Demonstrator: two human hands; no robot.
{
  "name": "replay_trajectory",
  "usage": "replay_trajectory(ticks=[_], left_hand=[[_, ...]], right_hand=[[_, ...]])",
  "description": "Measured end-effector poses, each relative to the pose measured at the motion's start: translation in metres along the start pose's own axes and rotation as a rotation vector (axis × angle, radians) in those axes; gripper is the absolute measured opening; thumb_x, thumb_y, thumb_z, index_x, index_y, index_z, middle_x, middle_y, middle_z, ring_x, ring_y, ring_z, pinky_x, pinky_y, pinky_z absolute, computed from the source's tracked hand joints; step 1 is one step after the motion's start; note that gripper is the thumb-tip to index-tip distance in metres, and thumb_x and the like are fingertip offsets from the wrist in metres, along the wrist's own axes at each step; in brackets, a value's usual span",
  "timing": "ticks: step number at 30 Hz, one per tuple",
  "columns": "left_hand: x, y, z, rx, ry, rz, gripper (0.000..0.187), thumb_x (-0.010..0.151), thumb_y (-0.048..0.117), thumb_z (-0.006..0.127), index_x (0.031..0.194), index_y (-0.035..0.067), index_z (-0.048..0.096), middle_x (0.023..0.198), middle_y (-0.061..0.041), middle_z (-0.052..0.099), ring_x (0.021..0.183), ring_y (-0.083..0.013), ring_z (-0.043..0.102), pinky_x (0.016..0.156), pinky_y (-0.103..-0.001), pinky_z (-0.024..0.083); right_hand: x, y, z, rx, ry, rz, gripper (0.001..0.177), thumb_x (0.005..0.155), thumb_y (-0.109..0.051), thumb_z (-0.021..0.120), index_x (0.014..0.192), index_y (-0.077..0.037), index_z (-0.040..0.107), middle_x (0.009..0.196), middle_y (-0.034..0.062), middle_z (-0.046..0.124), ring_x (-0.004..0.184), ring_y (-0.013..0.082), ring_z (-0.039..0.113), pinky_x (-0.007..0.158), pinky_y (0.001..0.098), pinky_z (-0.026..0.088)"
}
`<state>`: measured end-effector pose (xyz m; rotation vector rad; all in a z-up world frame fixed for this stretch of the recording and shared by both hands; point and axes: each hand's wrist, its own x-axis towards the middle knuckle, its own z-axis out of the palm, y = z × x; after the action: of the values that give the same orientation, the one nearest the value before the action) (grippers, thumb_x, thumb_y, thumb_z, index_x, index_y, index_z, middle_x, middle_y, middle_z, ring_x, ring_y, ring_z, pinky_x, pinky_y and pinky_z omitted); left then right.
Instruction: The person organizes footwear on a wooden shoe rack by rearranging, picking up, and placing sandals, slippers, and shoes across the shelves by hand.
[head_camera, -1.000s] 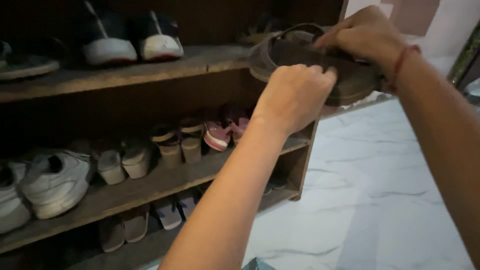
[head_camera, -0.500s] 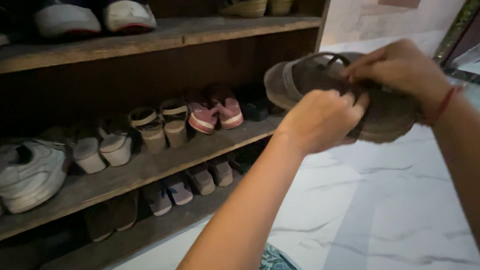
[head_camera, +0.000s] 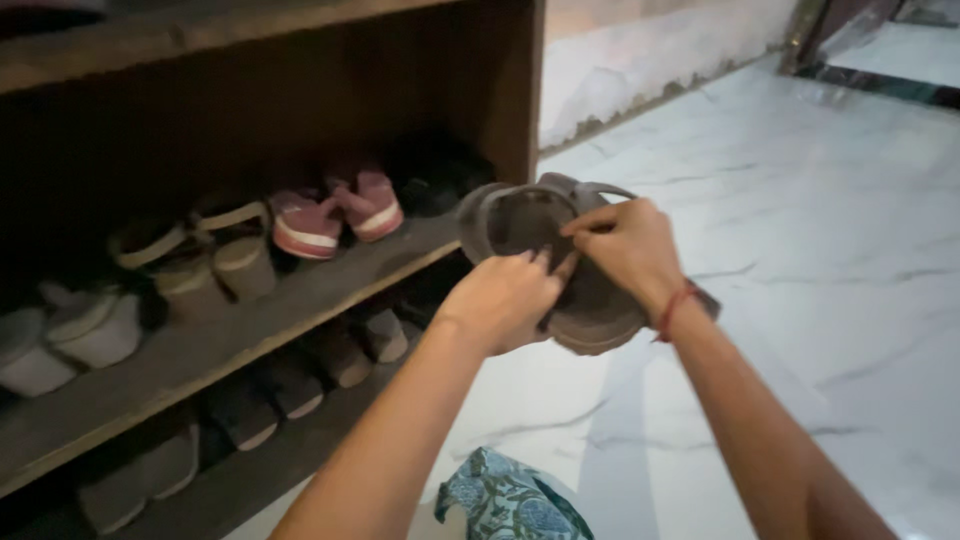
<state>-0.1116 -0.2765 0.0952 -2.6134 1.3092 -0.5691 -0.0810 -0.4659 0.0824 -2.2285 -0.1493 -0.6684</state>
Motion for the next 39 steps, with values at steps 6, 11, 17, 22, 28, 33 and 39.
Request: replay_trajectory(ticks=[6,11,17,22,28,33,39], left_hand=[[0.005,-0.002,0.045,-0.004,-0.138,-0.035,0.096,0.077,0.031,0.081,0.155,0.001,0.034,0.138,-0.028,0.055,0.119,-0.0345,0.061,0.094,-0.041,0.055],[-0.002,-0.009,0.074,-0.012,-0.227,-0.058,0.091,0.076,0.025,0.082,0.153,0.005,0.036,0.151,-0.025,0.045,0.132,-0.032,0.053,0.099,-0.04,0.053],[-0.023,-0.034,0.111,-0.049,-0.323,-0.218,0.09,0.077,0.02,0.08,0.151,-0.002,0.034,0.156,-0.02,0.039,0.144,-0.0297,0.04,0.104,-0.039,0.05],[-0.044,-0.057,0.157,-0.048,-0.271,-0.172,0.096,0.071,0.017,0.083,0.151,-0.003,0.035,0.157,-0.019,0.041,0.145,-0.0301,0.04,0.105,-0.038,0.048],[-0.061,-0.067,0.214,-0.039,-0.207,-0.114,0.087,0.074,0.013,0.082,0.147,-0.008,0.04,0.153,-0.021,0.046,0.14,-0.0282,0.046,0.102,-0.036,0.051],[-0.07,-0.049,0.247,-0.099,-0.139,-0.081,0.095,0.066,0.022,0.087,0.144,-0.009,0.043,0.148,-0.022,0.049,0.137,-0.0289,0.049,0.109,-0.036,0.047],[-0.087,-0.054,0.281,-0.063,-0.147,-0.18,0.088,0.072,0.017,0.086,0.145,-0.008,0.044,0.148,-0.021,0.051,0.137,-0.0285,0.049,0.104,-0.034,0.05]], right_hand=[[-0.013,0.031,0.034,0.01,0.028,0.084,0.021,0.076,-0.018,0.073,0.093,-0.015,0.085,0.084,0.0123,0.078,0.074,0.0242,0.077,0.073,0.0319,0.059],[-0.028,0.04,0.065,0.006,0.078,0.154,0.019,0.077,-0.018,0.074,0.092,-0.015,0.085,0.081,0.0147,0.076,0.072,0.027,0.075,0.071,0.0334,0.058],[-0.04,0.034,0.105,0.114,0.084,0.292,0.022,0.078,-0.015,0.068,0.093,-0.016,0.084,0.071,0.0119,0.077,0.07,0.0247,0.077,0.074,0.0323,0.059],[-0.048,0.043,0.153,0.103,0.199,0.23,0.02,0.076,-0.014,0.07,0.089,-0.012,0.085,0.083,0.0142,0.077,0.075,0.0283,0.075,0.076,0.0342,0.058],[-0.07,0.061,0.183,0.118,0.146,0.265,0.023,0.074,-0.012,0.067,0.091,-0.01,0.083,0.091,0.0135,0.076,0.077,0.03,0.075,0.079,0.0352,0.058],[-0.085,0.084,0.197,0.04,0.165,0.223,0.023,0.075,-0.011,0.067,0.091,-0.009,0.083,0.09,0.0137,0.076,0.081,0.0312,0.073,0.079,0.0372,0.057],[-0.084,0.099,0.236,0.054,0.068,0.24,0.023,0.075,-0.011,0.067,0.091,-0.01,0.083,0.089,0.014,0.075,0.08,0.0308,0.073,0.078,0.0372,0.058]])
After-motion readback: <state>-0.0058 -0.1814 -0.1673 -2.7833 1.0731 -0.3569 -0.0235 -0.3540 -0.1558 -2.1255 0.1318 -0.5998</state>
